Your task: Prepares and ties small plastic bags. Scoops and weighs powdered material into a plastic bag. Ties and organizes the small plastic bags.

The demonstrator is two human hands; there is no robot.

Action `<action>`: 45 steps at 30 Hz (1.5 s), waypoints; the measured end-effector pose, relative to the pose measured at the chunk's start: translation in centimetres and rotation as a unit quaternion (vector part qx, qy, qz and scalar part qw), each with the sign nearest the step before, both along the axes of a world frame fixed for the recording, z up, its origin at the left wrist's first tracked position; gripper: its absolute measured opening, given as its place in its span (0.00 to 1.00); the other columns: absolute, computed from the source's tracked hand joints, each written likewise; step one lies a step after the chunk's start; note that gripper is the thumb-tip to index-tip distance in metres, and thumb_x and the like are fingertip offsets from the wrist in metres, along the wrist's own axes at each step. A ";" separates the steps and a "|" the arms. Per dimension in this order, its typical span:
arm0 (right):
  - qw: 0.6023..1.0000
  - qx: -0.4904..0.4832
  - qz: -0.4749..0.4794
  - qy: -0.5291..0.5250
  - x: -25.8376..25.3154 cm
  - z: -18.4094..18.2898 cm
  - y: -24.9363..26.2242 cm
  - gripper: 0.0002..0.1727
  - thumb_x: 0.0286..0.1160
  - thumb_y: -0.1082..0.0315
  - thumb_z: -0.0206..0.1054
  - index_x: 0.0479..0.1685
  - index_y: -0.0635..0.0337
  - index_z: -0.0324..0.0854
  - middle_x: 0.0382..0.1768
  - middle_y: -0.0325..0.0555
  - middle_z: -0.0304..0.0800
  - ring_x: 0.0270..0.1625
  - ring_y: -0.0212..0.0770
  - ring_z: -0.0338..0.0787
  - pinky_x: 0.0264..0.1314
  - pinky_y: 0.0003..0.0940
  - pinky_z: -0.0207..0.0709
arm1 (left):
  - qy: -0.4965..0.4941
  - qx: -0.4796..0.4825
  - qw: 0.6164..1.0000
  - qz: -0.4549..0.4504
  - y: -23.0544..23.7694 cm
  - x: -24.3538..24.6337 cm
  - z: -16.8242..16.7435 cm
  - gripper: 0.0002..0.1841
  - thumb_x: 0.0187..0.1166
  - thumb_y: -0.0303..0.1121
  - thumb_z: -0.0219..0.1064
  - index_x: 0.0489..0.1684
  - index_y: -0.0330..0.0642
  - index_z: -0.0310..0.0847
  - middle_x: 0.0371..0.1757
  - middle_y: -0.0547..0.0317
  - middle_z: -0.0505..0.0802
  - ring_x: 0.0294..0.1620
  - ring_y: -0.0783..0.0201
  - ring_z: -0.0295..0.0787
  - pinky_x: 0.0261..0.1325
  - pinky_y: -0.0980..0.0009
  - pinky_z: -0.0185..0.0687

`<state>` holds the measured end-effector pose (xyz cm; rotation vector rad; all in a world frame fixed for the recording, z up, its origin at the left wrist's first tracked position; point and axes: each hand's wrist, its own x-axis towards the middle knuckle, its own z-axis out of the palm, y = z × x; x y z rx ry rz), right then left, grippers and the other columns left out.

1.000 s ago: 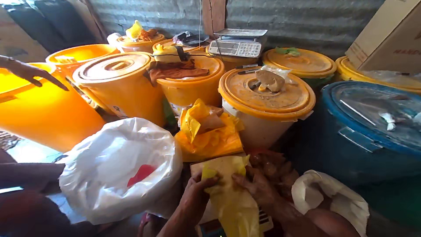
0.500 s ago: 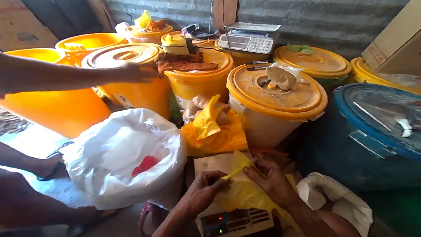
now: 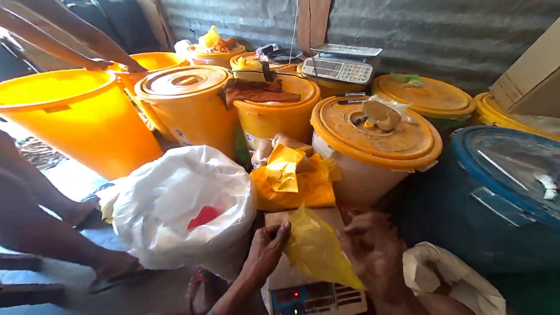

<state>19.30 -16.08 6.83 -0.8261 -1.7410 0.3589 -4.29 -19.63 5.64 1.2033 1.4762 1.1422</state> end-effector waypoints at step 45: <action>0.733 -0.292 0.219 -0.574 -36.6 1.9 6.7 0.43 0.84 0.29 0.46 0.64 0.64 0.81 0.60 0.62 0.88 0.65 0.60 0.88 0.65 0.66 0.76 | 0.315 0.023 0.942 -0.110 -1.7 -2.5 1.1 0.15 0.82 0.35 0.63 0.55 0.33 0.88 0.59 0.39 0.92 0.65 0.41 0.87 0.67 0.45 0.78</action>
